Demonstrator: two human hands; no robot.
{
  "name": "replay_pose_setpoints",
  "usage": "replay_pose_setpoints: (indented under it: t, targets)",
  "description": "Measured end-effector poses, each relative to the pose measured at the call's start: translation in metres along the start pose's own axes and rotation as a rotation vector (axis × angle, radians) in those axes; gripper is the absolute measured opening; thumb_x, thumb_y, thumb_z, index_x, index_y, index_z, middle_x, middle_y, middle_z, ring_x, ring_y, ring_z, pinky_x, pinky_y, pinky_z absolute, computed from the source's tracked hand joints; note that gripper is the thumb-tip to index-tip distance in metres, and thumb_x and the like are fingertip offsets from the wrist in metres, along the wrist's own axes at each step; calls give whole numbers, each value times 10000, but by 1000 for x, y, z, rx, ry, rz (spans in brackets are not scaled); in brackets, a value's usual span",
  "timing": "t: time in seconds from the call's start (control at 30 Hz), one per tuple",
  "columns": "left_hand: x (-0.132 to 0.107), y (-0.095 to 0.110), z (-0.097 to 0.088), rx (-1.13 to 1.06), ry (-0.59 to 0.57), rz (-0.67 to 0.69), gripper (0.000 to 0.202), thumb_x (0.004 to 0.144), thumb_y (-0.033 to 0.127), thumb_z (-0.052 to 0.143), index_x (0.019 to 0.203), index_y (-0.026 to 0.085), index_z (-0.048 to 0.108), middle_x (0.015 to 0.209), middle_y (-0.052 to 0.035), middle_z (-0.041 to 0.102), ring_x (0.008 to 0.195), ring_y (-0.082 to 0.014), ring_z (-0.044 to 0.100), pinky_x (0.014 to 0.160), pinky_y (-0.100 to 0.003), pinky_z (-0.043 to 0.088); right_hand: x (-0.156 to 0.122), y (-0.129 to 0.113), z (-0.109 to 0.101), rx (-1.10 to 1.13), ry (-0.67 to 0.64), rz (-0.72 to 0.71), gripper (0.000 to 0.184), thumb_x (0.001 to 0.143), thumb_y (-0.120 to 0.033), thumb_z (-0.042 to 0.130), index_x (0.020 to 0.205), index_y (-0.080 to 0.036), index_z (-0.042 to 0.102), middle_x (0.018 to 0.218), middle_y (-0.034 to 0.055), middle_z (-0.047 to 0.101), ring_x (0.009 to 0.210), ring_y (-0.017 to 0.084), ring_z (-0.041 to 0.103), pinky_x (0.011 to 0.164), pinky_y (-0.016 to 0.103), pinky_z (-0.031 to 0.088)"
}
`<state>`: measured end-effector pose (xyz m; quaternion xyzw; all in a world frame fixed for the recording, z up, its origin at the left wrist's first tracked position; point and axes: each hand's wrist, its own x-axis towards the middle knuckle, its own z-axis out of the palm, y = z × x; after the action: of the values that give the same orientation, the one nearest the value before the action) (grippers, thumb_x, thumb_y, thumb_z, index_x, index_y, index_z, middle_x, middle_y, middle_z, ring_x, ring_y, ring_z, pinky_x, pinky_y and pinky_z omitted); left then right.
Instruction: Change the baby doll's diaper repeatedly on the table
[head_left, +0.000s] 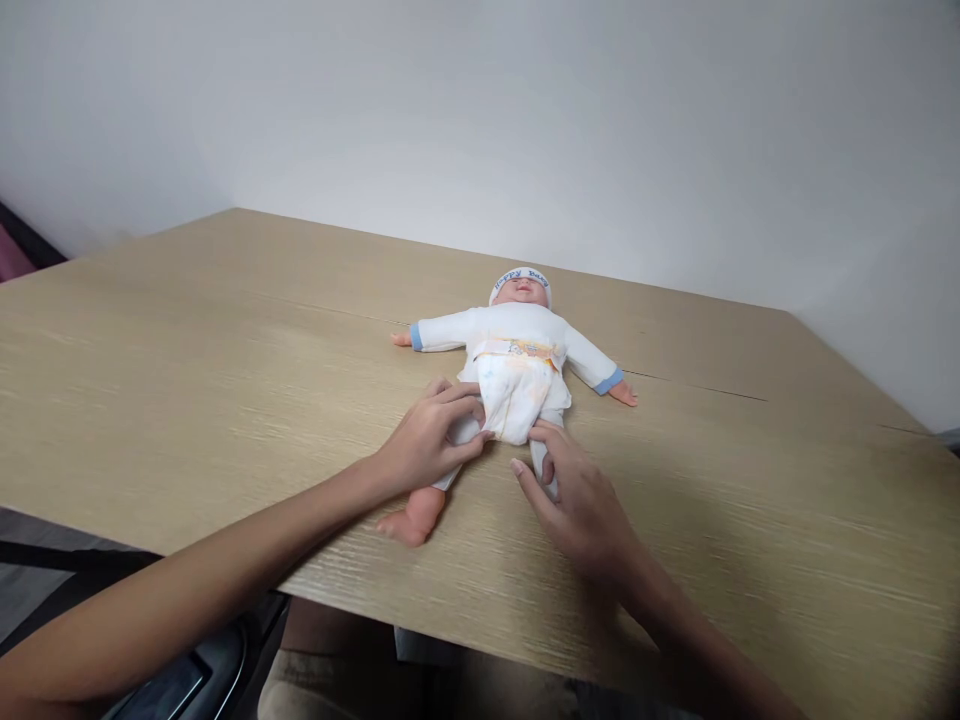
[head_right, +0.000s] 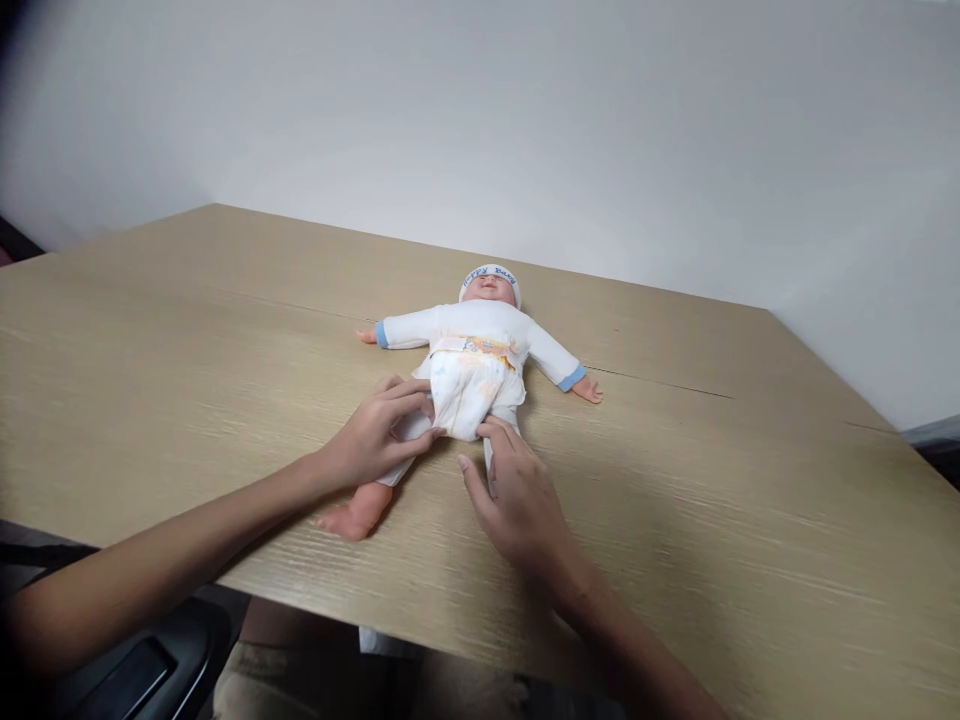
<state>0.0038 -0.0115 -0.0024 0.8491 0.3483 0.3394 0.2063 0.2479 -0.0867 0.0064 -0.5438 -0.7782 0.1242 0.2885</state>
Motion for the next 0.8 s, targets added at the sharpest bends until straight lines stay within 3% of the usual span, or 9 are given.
replay_pose_setpoints:
  t: [0.17, 0.4, 0.53, 0.67, 0.8]
  targets:
    - [4, -1, -1, -56, -29, -23, 173, 1005, 308, 728, 913, 220, 612, 899, 0, 702, 894, -224, 529, 914, -382, 399, 3, 1, 1, 30, -17, 69, 272, 1064, -386, 606, 1244, -193, 668, 771, -2, 660, 674, 222, 652, 687, 343, 461]
    - [4, -6, 2, -183, 23, -98, 146, 926, 282, 766, 891, 228, 634, 893, -9, 659, 951, -242, 538, 876, -368, 415, 4, 0, 3, 114, 33, 184, 270, 1028, -423, 650, 1208, -225, 680, 698, -36, 641, 624, 207, 637, 653, 328, 446]
    - [2, -9, 5, -268, 77, -184, 273, 889, 339, 848, 937, 232, 601, 919, 1, 608, 893, -211, 513, 810, -347, 404, 3, 1, 1, 161, 136, 192, 288, 1032, -393, 669, 1269, -231, 679, 900, 11, 775, 644, 185, 660, 688, 331, 495]
    - [0, -15, 15, -427, 162, -266, 505, 837, 398, 931, 995, 253, 474, 951, 23, 557, 836, -172, 502, 765, -328, 412, 2, 3, 1, 68, 151, 82, 230, 1053, -309, 644, 1253, -221, 716, 969, 38, 769, 704, 197, 665, 771, 355, 533]
    - [-4, -17, 25, -548, 242, -365, 610, 819, 414, 964, 1191, 257, 507, 1068, -6, 678, 928, -193, 639, 851, -352, 480, 1, 2, 7, -11, 124, 4, 231, 1057, -280, 643, 1258, -192, 716, 1110, 88, 739, 757, 212, 673, 817, 377, 569]
